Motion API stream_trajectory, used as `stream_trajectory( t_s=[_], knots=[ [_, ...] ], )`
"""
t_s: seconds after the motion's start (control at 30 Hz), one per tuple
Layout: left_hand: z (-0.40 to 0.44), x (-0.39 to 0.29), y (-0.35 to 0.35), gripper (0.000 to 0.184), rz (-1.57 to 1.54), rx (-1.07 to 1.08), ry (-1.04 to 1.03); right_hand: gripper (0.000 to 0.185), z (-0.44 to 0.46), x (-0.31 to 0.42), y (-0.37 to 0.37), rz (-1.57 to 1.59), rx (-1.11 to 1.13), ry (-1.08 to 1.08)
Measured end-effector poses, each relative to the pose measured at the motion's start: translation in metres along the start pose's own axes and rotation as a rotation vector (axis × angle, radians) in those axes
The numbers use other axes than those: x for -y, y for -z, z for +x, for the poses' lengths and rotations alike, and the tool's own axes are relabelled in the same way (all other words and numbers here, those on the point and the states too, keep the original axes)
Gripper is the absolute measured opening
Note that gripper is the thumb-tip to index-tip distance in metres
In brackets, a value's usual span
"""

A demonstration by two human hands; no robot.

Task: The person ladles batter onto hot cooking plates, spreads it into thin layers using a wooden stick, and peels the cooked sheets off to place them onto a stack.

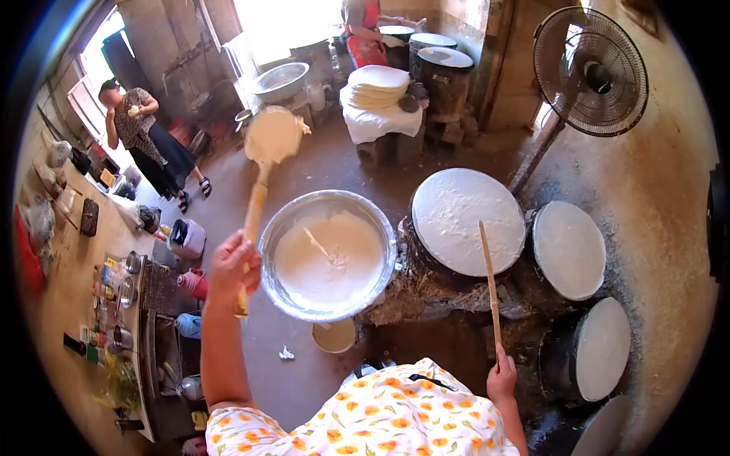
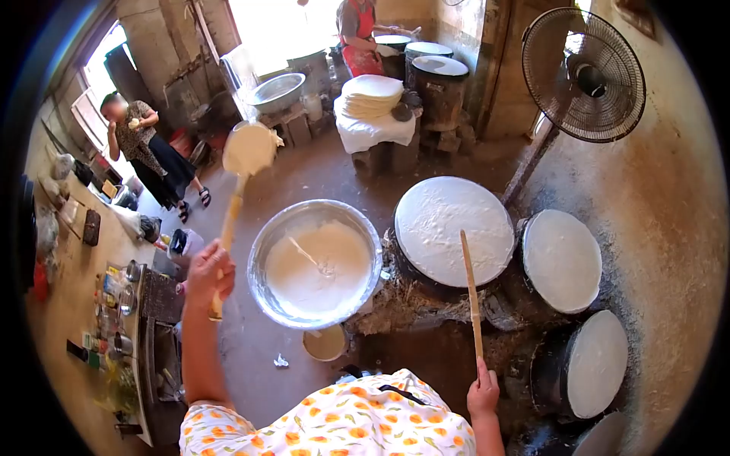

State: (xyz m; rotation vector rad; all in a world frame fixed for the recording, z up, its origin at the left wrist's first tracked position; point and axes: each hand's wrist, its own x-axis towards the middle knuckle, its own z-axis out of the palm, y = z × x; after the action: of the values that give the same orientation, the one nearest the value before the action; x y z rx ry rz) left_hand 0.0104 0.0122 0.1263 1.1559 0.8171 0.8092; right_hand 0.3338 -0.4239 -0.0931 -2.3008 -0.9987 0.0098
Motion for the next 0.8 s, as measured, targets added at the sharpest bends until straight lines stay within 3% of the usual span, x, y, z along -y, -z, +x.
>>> stream_trajectory(
  t_s=[0.03, 0.17, 0.2, 0.27, 0.37, 0.47, 0.57, 0.67, 0.7, 0.77, 0.8],
  knots=[
    [-0.001, 0.019, 0.004, 0.008, 0.043, -0.022, 0.055, 0.062, 0.004, 0.001, -0.002, 0.012, -0.005, 0.048],
    [-0.001, 0.117, 0.040, 0.007, -0.519, -0.103, 0.628, 0.062, 0.030, 0.012, -0.007, 0.037, 0.106, 0.153],
    [-0.005, 0.127, 0.045, 0.012, -0.529, -0.141, 0.689, 0.061, 0.038, 0.020, -0.006, 0.046, 0.143, 0.160],
    [-0.023, 0.122, 0.044, 0.014, -0.529, -0.155, 0.640, 0.062, 0.058, 0.038, -0.005, 0.042, 0.175, 0.224],
    [-0.059, 0.082, 0.046, 0.022, -0.423, -0.118, 0.403, 0.063, 0.095, 0.069, -0.021, 0.065, 0.192, 0.387],
    [-0.073, 0.074, 0.052, 0.020, -0.531, -0.115, 0.283, 0.066, 0.129, 0.088, -0.053, 0.063, 0.254, 0.471],
    [-0.059, 0.098, 0.065, 0.018, -0.526, -0.091, 0.281, 0.066, 0.163, 0.122, -0.095, 0.057, 0.329, 0.512],
    [-0.042, 0.116, 0.082, 0.014, -0.870, -0.066, 0.489, 0.064, 0.189, 0.146, -0.147, 0.076, 0.349, 0.574],
    [-0.042, 0.110, 0.080, 0.014, -0.873, -0.080, 0.473, 0.063, 0.194, 0.156, -0.159, 0.095, 0.369, 0.554],
    [-0.048, 0.091, 0.066, 0.011, -0.430, -0.244, 0.422, 0.062, 0.200, 0.172, -0.182, 0.118, 0.395, 0.544],
    [-0.054, 0.089, 0.062, 0.007, -0.218, -0.215, 0.316, 0.060, 0.201, 0.176, -0.190, 0.084, 0.440, 0.501]
  ],
)
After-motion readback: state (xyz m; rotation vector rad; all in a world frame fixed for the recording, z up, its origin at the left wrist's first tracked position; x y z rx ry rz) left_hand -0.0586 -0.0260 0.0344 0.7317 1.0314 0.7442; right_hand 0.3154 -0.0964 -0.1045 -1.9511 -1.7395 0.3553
